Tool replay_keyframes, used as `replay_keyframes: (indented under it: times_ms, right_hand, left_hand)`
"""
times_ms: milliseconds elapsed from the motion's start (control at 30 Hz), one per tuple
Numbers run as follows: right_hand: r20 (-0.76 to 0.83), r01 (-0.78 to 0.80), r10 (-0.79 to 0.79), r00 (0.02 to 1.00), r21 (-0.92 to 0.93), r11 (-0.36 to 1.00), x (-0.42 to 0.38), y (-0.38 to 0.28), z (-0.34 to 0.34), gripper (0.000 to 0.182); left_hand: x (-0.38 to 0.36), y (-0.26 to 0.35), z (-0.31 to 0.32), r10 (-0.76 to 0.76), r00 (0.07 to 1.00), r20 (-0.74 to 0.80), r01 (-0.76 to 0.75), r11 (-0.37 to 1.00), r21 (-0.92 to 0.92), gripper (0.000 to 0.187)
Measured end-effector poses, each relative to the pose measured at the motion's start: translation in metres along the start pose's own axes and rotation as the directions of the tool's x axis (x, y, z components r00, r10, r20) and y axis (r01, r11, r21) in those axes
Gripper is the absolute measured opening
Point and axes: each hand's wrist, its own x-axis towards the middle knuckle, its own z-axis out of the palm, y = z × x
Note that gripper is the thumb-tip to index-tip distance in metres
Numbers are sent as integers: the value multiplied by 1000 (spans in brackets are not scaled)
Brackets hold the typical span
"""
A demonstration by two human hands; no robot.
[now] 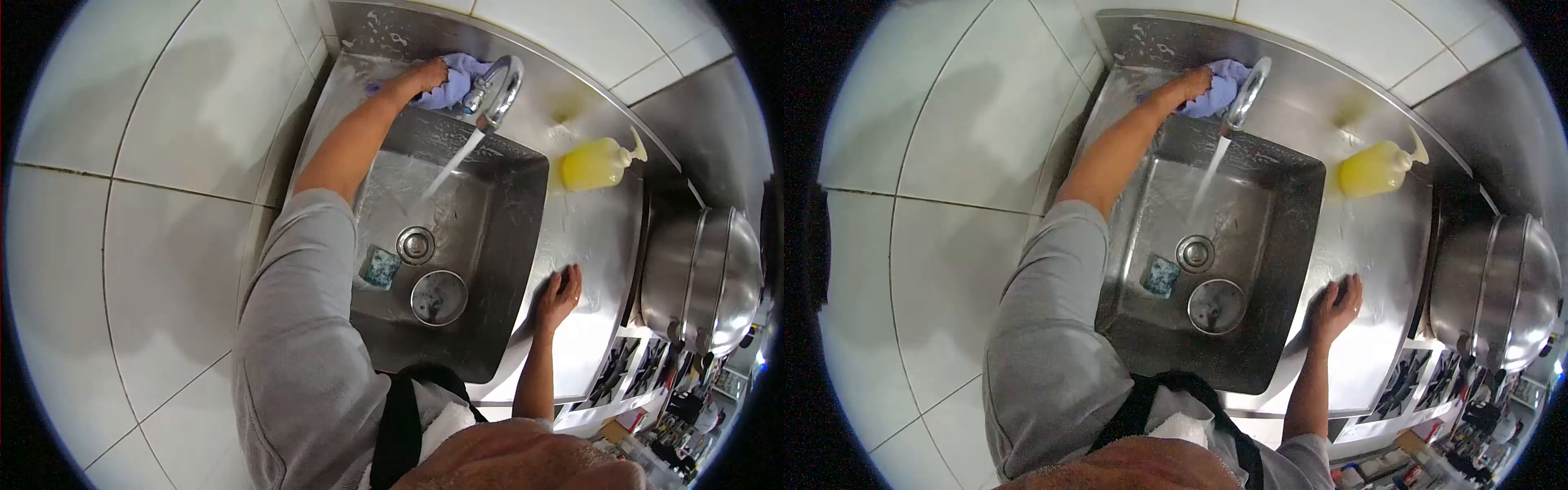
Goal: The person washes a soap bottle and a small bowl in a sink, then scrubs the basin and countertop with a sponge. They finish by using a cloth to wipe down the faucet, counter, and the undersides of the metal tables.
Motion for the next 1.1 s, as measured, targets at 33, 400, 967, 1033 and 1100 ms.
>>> replay_keyframes:
  times_ms: [33, 400, 967, 1033, 1100]
  right_hand:
    - [-9, 10, -10, 1000, 27, 1000, 1, 2, 0, 36]
    - [-14, 14, -15, 1000, -11, 1000, 1, 1, -1, 35]
    - [-25, 32, -32, 999, 8, 999, 2, 8, 3, 35]
    - [-39, -4, 7, 999, 63, 998, 1, 12, 7, 34]
    - [-39, -164, 177, 983, 231, 959, -2, 19, 19, 33]
  left_hand:
    - [0, -10, 7, 88, 996, 2, -88, 996, -3, 28]
    - [-73, -20, -48, -699, 417, -581, -504, 354, -788, 21]
    - [-60, 15, -93, -371, 162, -914, -590, 706, -391, 24]
    - [-75, 34, -77, -170, 335, -927, -161, 959, -234, 22]
    - [-78, 13, -54, 211, 611, -763, 232, 874, 427, 27]
